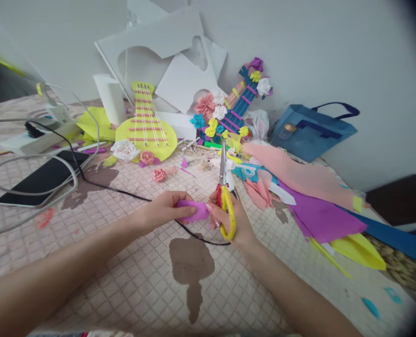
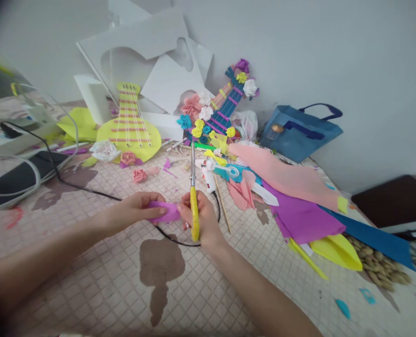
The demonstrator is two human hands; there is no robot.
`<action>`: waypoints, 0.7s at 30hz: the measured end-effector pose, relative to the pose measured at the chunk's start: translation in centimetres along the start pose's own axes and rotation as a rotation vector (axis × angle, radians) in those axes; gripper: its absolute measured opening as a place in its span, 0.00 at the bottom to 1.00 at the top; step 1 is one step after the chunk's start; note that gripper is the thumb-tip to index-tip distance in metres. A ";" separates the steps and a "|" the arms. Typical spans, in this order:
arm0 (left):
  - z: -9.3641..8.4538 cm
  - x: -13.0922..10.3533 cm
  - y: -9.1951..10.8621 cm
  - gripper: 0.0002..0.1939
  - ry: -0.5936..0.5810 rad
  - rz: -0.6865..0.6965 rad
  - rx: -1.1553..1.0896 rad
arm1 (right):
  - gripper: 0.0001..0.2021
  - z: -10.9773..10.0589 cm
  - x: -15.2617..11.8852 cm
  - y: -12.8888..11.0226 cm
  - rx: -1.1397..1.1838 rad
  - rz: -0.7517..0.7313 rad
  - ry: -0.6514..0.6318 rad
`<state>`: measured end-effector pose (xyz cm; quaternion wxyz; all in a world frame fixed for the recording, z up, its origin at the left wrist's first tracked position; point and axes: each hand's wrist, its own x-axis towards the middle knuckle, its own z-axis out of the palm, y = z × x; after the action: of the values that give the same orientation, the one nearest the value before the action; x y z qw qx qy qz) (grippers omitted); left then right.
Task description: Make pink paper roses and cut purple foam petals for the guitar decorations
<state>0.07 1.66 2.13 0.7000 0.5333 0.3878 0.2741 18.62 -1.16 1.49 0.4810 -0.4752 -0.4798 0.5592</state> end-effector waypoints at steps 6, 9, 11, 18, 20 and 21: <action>-0.4 0.5 -0.1 0.08 0.061 -0.007 -0.368 | 0.17 -0.3 0.0 0.3 0.066 -0.031 -0.036; -0.8 0.6 0.6 0.06 0.094 0.022 -0.502 | 0.20 -0.6 -0.1 0.8 0.057 -0.016 -0.131; -1.1 0.5 1.1 0.05 0.109 0.067 -0.556 | 0.21 -0.9 -0.2 1.1 -0.010 -0.011 -0.192; -1.7 0.2 2.2 0.04 0.172 0.241 -0.613 | 0.17 -0.7 -1.1 -0.6 -0.310 0.008 -0.334; -1.8 0.1 2.5 0.05 0.236 0.255 -0.607 | 0.14 -0.4 -1.4 -1.0 -0.376 -0.019 -0.344; -1.9 0.1 2.6 0.05 0.265 0.257 -0.609 | 0.13 -0.3 -1.4 -1.1 -0.411 -0.033 -0.341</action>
<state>-1.35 3.49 4.39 0.7304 0.3045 0.3055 0.5295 19.17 -2.47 2.70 0.2957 -0.4540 -0.6649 0.5142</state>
